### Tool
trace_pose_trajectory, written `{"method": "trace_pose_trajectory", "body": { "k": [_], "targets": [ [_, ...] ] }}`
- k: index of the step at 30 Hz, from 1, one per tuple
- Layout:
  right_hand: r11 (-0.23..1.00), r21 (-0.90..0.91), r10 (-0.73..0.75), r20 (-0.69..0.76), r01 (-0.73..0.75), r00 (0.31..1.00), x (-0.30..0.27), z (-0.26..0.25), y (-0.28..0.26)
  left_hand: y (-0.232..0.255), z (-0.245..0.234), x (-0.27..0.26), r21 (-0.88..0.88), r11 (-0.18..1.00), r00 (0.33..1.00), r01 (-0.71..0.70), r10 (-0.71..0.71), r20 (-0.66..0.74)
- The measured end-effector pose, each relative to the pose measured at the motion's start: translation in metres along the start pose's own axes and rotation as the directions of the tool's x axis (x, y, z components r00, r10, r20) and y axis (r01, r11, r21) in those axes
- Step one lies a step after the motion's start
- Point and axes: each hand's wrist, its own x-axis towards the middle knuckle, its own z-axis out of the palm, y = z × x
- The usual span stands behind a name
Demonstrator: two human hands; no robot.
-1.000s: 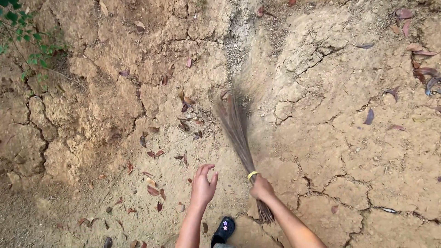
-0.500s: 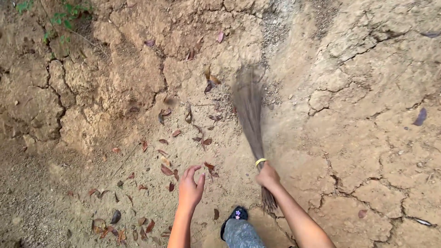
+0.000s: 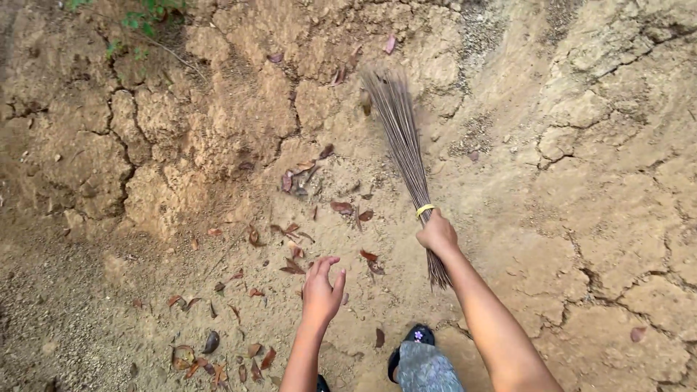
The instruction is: The person sweeps dry leaves and dirt across cracked earth using a handheld broom, moving around a small plant and a low concrete wall.
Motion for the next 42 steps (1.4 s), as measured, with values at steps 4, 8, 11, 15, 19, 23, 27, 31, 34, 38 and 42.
{"method": "trace_pose_trajectory", "body": {
  "k": [4, 8, 11, 15, 19, 23, 27, 31, 34, 38, 42],
  "targets": [
    [0.992, -0.102, -0.074, 0.059, 0.079, 0.996, 0.036, 0.060, -0.010, -0.012, -0.025, 0.000, 0.006, 1.000, 1.000, 0.020, -0.020, -0.021],
    [0.970, -0.163, -0.159, 0.129, 0.179, 0.979, -0.031, 0.023, -0.020, -0.024, -0.031, 0.008, -0.005, 1.000, 0.999, 0.000, 0.000, -0.048],
    [0.970, -0.139, -0.192, 0.052, 0.198, 0.980, -0.015, -0.006, -0.027, -0.021, -0.039, 0.015, -0.011, 1.000, 0.998, 0.019, -0.020, -0.053],
    [0.990, -0.083, -0.127, -0.184, 0.113, 0.975, 0.042, -0.056, -0.071, -0.027, -0.033, 0.021, -0.035, 0.998, 0.995, 0.054, -0.057, -0.081],
    [0.992, -0.095, -0.103, -0.183, 0.087, 0.978, 0.099, -0.039, -0.110, -0.036, -0.021, 0.025, -0.051, 0.996, 0.990, 0.066, -0.072, -0.123],
    [0.963, -0.181, -0.203, -0.001, 0.200, 0.979, 0.082, 0.008, -0.122, -0.042, -0.008, 0.021, -0.053, 0.993, 0.988, 0.105, -0.110, -0.111],
    [0.941, -0.206, -0.209, 0.278, 0.270, 0.938, 0.045, 0.045, -0.090, -0.031, -0.009, 0.011, -0.031, 0.990, 0.989, 0.137, -0.139, -0.055],
    [0.978, -0.068, -0.172, 0.256, 0.195, 0.951, -0.048, 0.041, -0.016, -0.025, -0.013, -0.007, -0.010, 0.991, 0.991, 0.130, -0.130, -0.006],
    [0.998, 0.017, -0.059, -0.004, 0.059, 0.998, -0.079, 0.051, 0.054, -0.029, -0.012, -0.028, -0.009, 0.995, 0.995, 0.098, -0.097, 0.029],
    [0.989, 0.036, 0.144, -0.088, -0.141, 0.986, -0.051, 0.107, 0.126, -0.035, -0.013, -0.056, -0.014, 1.000, 0.998, 0.024, -0.023, 0.051],
    [0.996, -0.093, 0.003, 0.039, 0.000, 0.999, -0.060, 0.161, 0.162, -0.037, -0.016, -0.082, -0.033, 0.999, 0.994, 0.036, -0.032, 0.105]
  ]
}}
